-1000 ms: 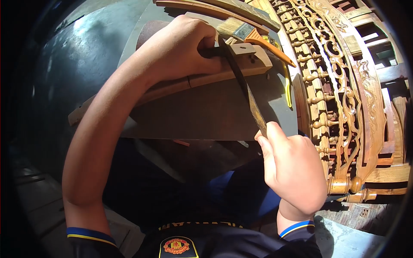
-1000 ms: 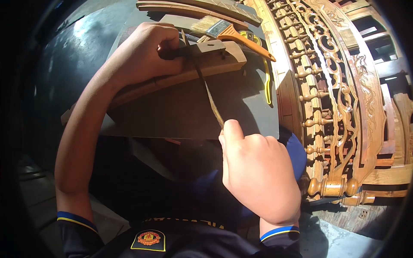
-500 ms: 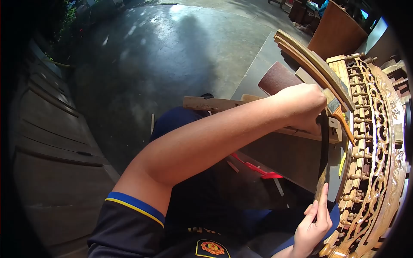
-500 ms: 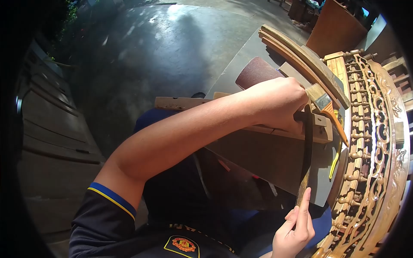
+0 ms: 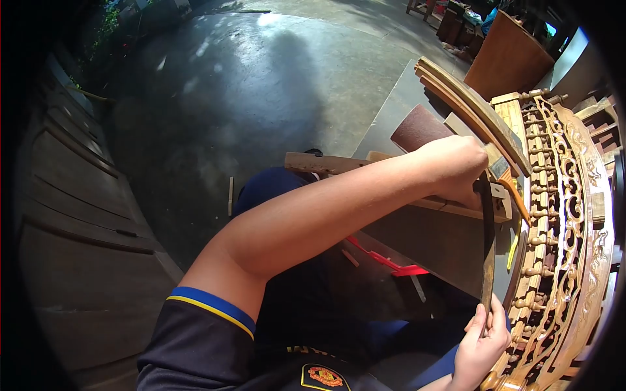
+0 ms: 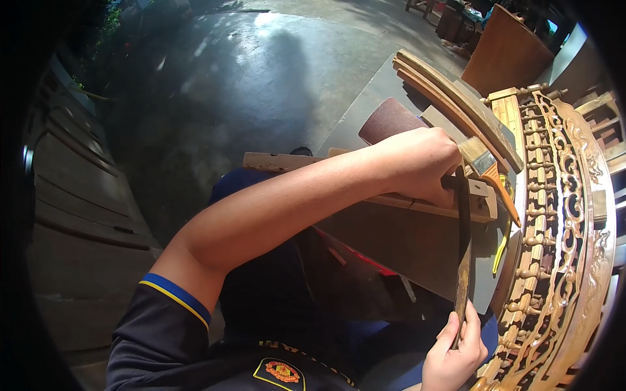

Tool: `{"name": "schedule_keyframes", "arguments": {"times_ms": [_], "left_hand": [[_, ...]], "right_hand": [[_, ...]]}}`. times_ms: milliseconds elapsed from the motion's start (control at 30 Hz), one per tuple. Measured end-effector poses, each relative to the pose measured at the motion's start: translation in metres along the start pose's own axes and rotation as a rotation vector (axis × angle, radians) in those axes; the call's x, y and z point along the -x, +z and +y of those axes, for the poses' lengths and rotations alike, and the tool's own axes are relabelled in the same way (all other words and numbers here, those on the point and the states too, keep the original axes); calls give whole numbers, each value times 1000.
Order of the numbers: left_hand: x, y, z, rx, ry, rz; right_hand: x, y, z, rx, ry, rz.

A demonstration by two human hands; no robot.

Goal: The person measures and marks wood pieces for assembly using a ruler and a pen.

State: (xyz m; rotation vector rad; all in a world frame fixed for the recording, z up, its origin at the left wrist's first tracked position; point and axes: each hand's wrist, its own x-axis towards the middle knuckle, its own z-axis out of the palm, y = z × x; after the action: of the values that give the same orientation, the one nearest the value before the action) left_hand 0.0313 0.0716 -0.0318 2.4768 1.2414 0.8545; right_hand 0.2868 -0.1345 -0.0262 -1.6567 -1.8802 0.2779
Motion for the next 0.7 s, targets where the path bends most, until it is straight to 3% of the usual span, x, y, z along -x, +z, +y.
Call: {"name": "schedule_keyframes", "arguments": {"times_ms": [33, 133, 200, 433, 600, 700], "left_hand": [[-1, 0, 0, -8, -3, -1], [0, 0, -1, -5, 24, 11], [0, -3, 0, 2, 17, -18], [-3, -5, 2, 22, -90, -63], [-2, -6, 6, 9, -85, -56], [-1, -7, 4, 5, -95, -62]], "right_hand": [[-1, 6, 6, -49, 68, -2], [-25, 16, 3, 59, -55, -60], [-48, 34, -8, 91, -136, 16], [-10, 1, -13, 124, -111, -12], [-54, 24, -12, 176, -235, -24], [-40, 14, -17, 154, -224, -26]]}}
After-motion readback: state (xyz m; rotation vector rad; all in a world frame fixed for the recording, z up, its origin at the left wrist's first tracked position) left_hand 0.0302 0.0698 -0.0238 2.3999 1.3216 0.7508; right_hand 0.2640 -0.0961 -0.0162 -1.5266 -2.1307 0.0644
